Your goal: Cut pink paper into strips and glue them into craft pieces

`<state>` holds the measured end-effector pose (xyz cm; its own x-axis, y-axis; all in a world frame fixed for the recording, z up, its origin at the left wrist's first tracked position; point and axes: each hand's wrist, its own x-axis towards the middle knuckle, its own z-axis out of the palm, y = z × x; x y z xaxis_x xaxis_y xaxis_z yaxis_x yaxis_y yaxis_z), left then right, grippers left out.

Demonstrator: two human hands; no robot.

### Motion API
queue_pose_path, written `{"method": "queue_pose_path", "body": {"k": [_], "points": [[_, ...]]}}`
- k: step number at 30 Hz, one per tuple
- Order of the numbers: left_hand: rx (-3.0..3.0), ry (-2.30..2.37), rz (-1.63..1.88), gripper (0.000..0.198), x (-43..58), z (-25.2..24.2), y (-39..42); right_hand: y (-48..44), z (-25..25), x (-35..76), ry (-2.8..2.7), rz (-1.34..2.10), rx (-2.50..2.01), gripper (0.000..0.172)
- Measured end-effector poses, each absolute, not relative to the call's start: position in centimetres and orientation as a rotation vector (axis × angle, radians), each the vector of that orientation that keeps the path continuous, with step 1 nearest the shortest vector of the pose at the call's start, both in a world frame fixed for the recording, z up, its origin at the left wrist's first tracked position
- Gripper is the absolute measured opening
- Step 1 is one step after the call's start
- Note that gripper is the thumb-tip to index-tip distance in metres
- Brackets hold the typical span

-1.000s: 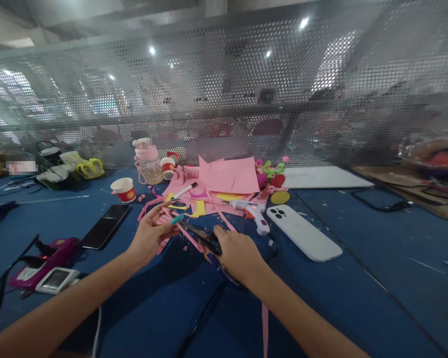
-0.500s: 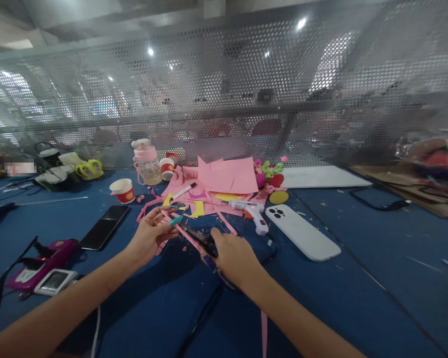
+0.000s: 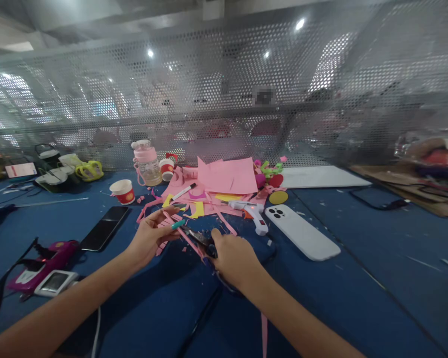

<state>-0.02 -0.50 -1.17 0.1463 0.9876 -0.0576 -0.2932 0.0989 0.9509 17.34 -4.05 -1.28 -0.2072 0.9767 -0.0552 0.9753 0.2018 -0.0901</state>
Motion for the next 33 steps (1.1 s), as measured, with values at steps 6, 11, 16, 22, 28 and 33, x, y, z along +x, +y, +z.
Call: {"method": "queue_pose_path", "body": {"k": [6,11,16,22,28,33], "points": [[0.972,0.914,1.2,0.04,-0.04,-1.05,-0.48,-3.95,-1.69,17.49,-2.361,0.16,-1.973,0.025],[0.946,0.908,1.218,0.044,-0.2,-0.98,-0.19,-3.66,-1.65,17.92,-2.322,0.248,-1.94,0.019],[0.962,0.876,1.192,0.047,-0.25,-1.15,-0.22,-3.82,-1.48,17.97,-2.328,0.3,-1.883,0.017],[0.962,0.89,1.169,0.047,-0.17,-0.84,-0.38,-3.81,-1.35,17.86,-2.352,0.29,-1.881,0.019],[0.978,0.885,1.175,0.045,-0.19,-0.83,-0.48,-3.74,-1.46,17.59,-2.354,0.299,-1.896,0.018],[0.965,0.873,1.17,0.046,-0.15,-0.9,-0.54,-3.86,-1.7,17.41,-2.347,0.303,-1.87,0.017]]}}
